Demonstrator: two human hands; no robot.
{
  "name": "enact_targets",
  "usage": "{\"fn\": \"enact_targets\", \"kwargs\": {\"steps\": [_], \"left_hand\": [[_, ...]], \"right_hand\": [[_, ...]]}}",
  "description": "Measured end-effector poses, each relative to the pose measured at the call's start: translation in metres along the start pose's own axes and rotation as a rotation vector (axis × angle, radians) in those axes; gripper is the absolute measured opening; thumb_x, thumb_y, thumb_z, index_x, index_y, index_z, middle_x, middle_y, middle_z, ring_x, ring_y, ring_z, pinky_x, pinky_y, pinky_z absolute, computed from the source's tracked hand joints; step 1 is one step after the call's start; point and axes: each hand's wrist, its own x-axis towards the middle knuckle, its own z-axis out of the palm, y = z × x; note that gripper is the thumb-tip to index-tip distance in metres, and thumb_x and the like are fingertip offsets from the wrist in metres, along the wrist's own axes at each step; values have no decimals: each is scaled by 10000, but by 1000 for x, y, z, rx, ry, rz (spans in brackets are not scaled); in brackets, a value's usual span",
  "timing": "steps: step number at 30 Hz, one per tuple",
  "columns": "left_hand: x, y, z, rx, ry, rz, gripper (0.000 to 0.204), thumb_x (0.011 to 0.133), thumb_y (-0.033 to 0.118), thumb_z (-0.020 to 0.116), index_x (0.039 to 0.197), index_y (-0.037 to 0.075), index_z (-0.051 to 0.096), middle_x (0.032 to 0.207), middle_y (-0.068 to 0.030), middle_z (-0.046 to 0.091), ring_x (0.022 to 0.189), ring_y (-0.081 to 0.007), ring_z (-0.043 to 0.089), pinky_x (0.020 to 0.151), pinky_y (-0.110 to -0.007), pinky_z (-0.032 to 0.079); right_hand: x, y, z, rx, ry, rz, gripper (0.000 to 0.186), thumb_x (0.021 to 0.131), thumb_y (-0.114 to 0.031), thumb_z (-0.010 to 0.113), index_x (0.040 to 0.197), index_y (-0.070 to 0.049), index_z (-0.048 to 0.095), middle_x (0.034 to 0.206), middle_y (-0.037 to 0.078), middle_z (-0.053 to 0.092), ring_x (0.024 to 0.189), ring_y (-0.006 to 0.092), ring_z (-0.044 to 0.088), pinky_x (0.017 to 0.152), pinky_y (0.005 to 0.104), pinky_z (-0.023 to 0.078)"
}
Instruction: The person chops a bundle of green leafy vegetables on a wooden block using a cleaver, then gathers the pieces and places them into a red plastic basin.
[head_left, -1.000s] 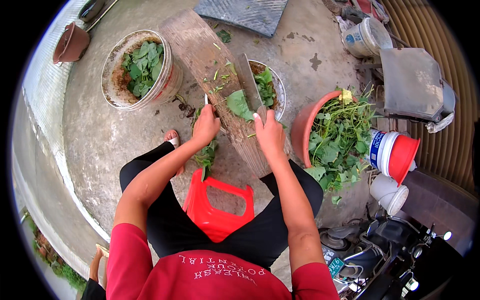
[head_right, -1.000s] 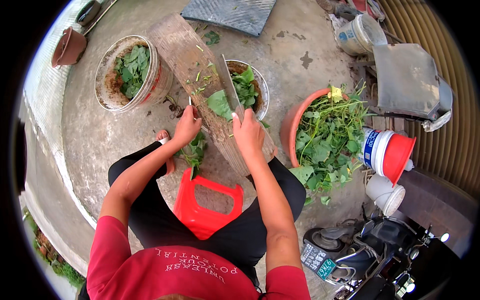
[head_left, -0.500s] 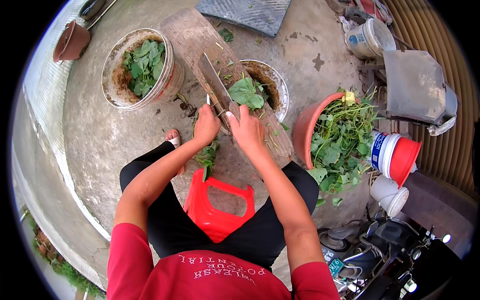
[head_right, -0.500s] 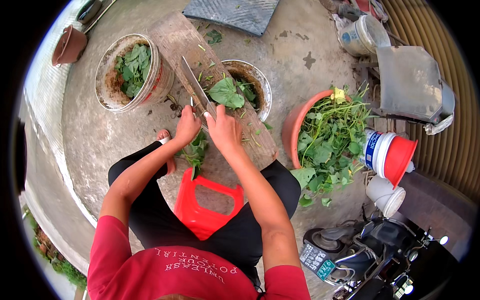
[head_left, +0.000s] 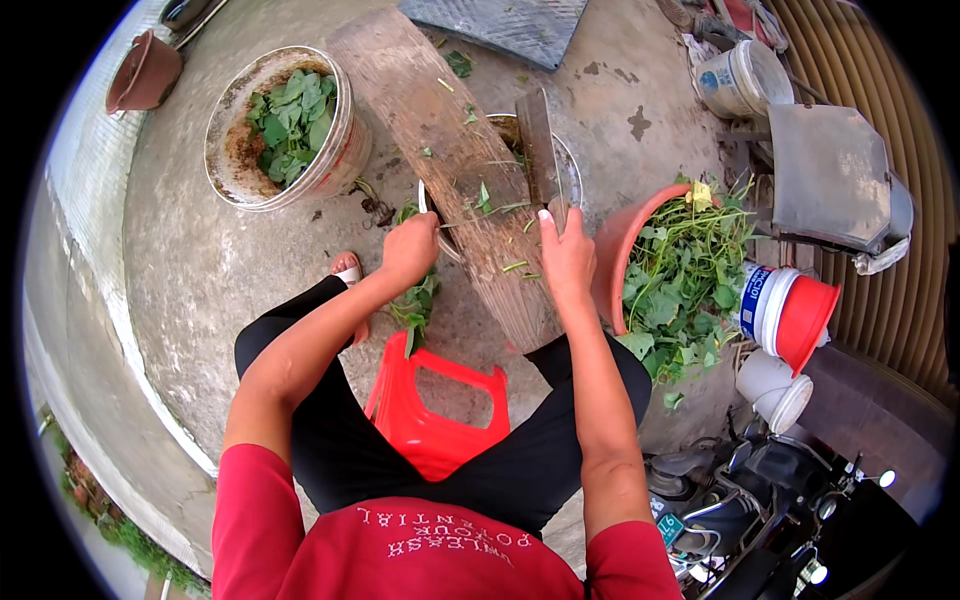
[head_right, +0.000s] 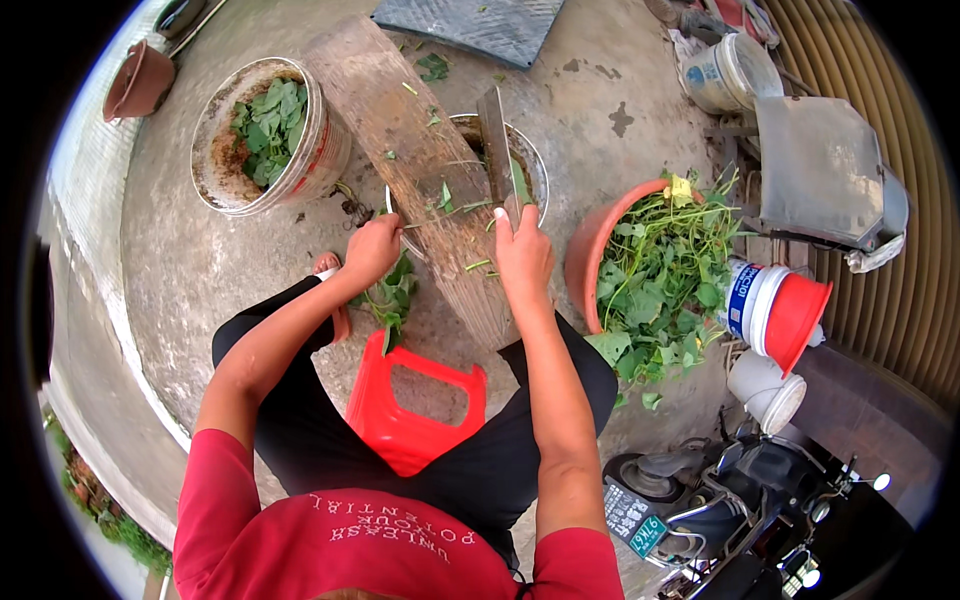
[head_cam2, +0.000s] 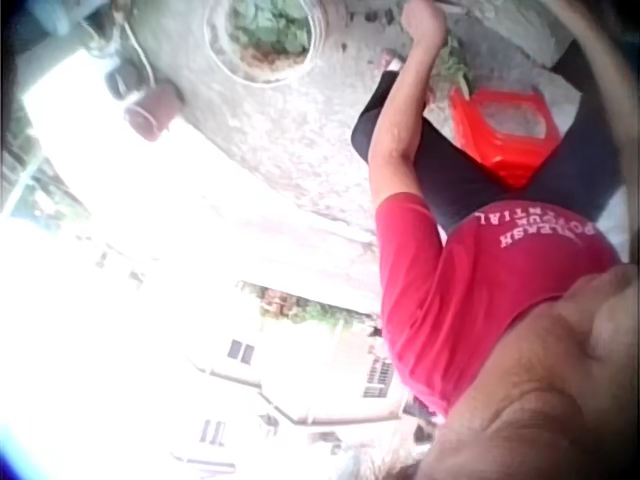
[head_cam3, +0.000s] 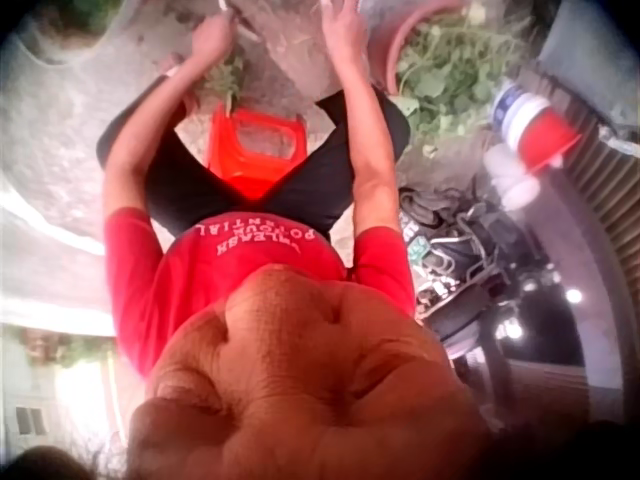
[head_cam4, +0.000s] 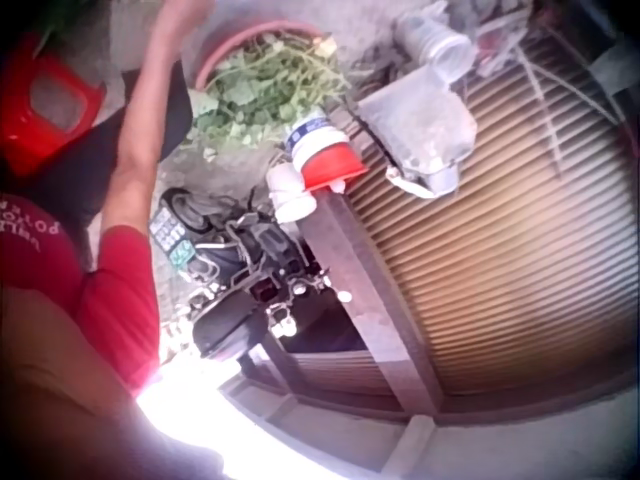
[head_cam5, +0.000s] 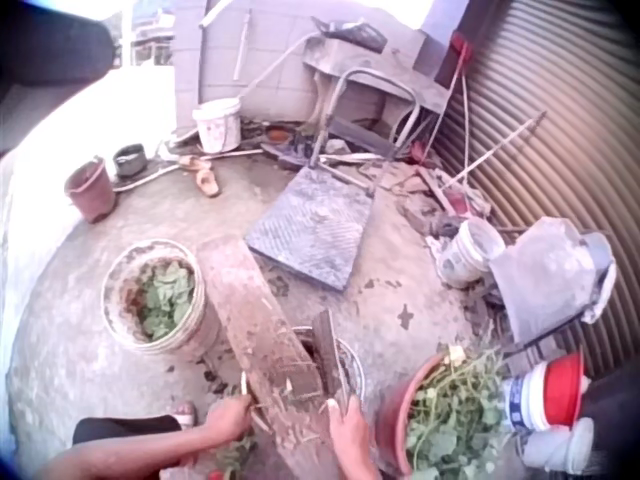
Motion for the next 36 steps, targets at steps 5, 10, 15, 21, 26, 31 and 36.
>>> {"fn": "enact_targets", "kwargs": {"steps": [5, 10, 15, 21, 26, 31, 36], "left_hand": [[0, 0, -4, -10, 48, -4, 145, 845, 149, 462, 844, 25, 538, 831, -198, 611, 781, -382, 595, 665, -489, 468], [12, 4, -9, -218, 109, 69, 189, 847, 180, 508, 886, -1, 550, 831, -211, 600, 814, -385, 583, 720, -473, 457], [5, 19, -5, -188, 170, 59, 297, 887, 242, 538, 1100, 38, 505, 992, -159, 535, 840, -327, 579, 722, -408, 463], [12, 2, -6, -149, 409, 36, 340, 876, 214, 546, 1151, 33, 460, 1047, -200, 500, 912, -389, 547, 764, -449, 456], [-4, 11, -11, -142, 486, -53, 391, 847, 229, 565, 1174, 53, 444, 1071, -181, 493, 915, -390, 547, 752, -488, 440], [-38, 1, -3, -153, 418, -46, 372, 840, 231, 567, 1150, 59, 454, 1053, -177, 519, 909, -393, 547, 738, -484, 442], [-116, -16, 45, -347, 368, -70, 288, 819, 151, 564, 1081, 46, 506, 933, -184, 557, 843, -363, 567, 729, -427, 460]], "right_hand": [[-24, 29, -18, 145, -274, -99, 432, 853, -471, 545, 981, -60, 518, 586, 196, 566, 621, 419, 581, 563, 501, 418], [-40, 47, -26, 86, -270, -48, 416, 845, -460, 564, 986, -70, 530, 564, 169, 557, 602, 402, 580, 551, 489, 423], [-28, 38, -19, -52, -4, -129, 357, 873, -418, 540, 900, -64, 499, 593, 172, 576, 615, 405, 587, 542, 506, 423], [-48, 18, 8, -174, -32, -340, 286, 794, -240, 638, 954, -55, 489, 942, 166, 556, 746, 370, 587, 626, 463, 474], [-61, 16, 6, -239, -11, -433, 221, 787, -158, 625, 946, -44, 522, 943, 160, 543, 799, 348, 557, 718, 447, 458], [-85, 3, -13, 275, -118, -391, 103, 836, -72, 517, 912, -11, 549, 844, 157, 564, 805, 327, 562, 729, 415, 447], [-162, -57, -55, 745, -424, -215, 117, 898, -77, 492, 967, 1, 544, 736, 80, 550, 603, 137, 533, 558, 270, 435]]}}
